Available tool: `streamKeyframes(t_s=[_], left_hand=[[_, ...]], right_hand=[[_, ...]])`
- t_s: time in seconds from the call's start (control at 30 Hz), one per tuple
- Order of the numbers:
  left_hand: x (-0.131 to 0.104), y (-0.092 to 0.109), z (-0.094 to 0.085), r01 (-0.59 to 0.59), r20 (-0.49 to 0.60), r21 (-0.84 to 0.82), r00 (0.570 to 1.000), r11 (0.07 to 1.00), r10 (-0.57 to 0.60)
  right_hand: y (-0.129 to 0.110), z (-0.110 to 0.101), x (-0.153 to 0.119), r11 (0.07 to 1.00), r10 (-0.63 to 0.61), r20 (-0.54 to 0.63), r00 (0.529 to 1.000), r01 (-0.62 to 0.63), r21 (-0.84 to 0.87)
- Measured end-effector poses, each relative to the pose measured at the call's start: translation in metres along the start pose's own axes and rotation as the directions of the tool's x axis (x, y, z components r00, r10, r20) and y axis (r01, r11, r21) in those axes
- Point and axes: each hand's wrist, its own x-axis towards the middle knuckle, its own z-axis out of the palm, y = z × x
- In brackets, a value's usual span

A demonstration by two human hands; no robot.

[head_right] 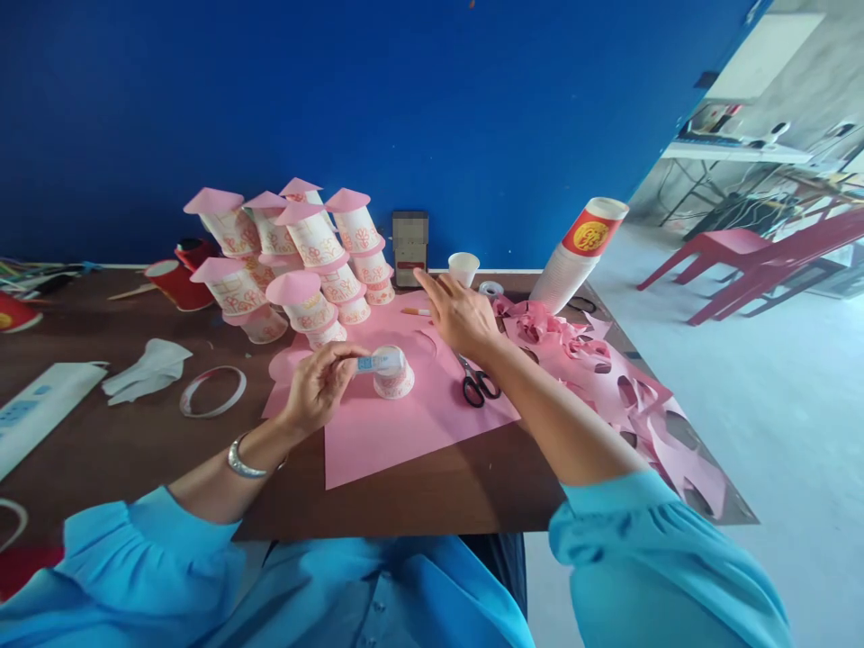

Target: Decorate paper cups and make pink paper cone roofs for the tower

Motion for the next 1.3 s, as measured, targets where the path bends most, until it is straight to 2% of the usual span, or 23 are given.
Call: streamKeyframes(t_s=[0.03,0.1,0.17,0.27,0.47,0.63,0.67,0.7,0.77,0.8,0.87,0.9,0.97,1.03,1.2,1.3], left_hand=[[0.001,-0.003,0.002,0.025,-0.007,-0.025,1.000,0.999,-0.025],[0.001,-0.009,0.006,0.075,-0.028,-0.070,0.997,0.995,-0.077],[0.001,-0.014,0.008,0.120,-0.058,-0.121,0.990,0.985,-0.128],[-0.001,-0.017,0.007,0.170,-0.095,-0.191,0.977,0.967,-0.191],[-0.004,-0.018,0.004,0.194,-0.082,-0.182,0.974,0.964,-0.212],[-0.002,-0.017,0.003,0.157,-0.104,-0.191,0.978,0.969,-0.179],[-0.002,-0.015,0.003,0.143,-0.105,-0.201,0.981,0.969,-0.166],[-0.001,-0.013,0.002,0.127,-0.102,-0.212,0.983,0.969,-0.151],[0.000,-0.009,0.002,0.097,-0.099,-0.229,0.988,0.969,-0.122],[0.000,-0.006,0.001,0.083,-0.098,-0.236,0.989,0.968,-0.109],[0.000,-0.001,0.001,0.058,-0.099,-0.256,0.991,0.965,-0.085],[0.000,0.002,0.001,0.041,-0.099,-0.271,0.993,0.962,-0.071],[-0.001,0.007,0.001,0.009,-0.093,-0.282,0.995,0.959,-0.037],[-0.001,0.011,0.000,-0.026,-0.087,-0.247,0.996,0.969,0.004],[0.001,0.015,-0.005,-0.117,-0.038,-0.097,0.993,0.988,0.113],[0.003,0.014,-0.010,-0.101,-0.029,-0.094,0.995,0.990,0.099]], right_hand=[[0.007,0.006,0.014,0.989,0.042,0.054,0.998,-0.034,-0.144],[0.017,0.018,0.041,0.947,0.128,0.149,0.981,-0.076,-0.312],[0.021,0.031,0.062,0.926,0.137,0.201,0.970,-0.054,-0.373],[0.024,0.046,0.081,0.916,0.135,0.209,0.969,-0.042,-0.398],[0.034,0.058,0.087,0.912,0.170,0.198,0.965,-0.077,-0.403],[0.025,0.047,0.071,0.923,0.153,0.149,0.977,-0.088,-0.374],[0.021,0.042,0.064,0.931,0.147,0.111,0.983,-0.100,-0.350],[0.015,0.037,0.055,0.960,0.133,0.033,0.991,-0.120,-0.254],[0.002,0.023,0.034,0.998,0.056,-0.111,0.992,-0.053,0.034],[-0.006,0.016,0.022,0.979,0.026,-0.150,0.988,0.005,0.203],[-0.024,0.002,-0.002,0.849,-0.012,-0.079,0.997,0.052,0.527],[-0.033,-0.004,-0.013,0.782,-0.042,-0.020,0.999,0.045,0.622],[-0.050,-0.012,-0.032,0.730,-0.139,0.086,0.987,0.043,0.682],[-0.063,-0.013,-0.046,0.732,-0.171,0.165,0.971,0.013,0.682],[-0.075,0.000,-0.065,0.676,-0.048,0.109,0.993,-0.048,0.735],[-0.070,-0.001,-0.071,0.694,-0.050,0.012,0.999,0.026,0.719]])
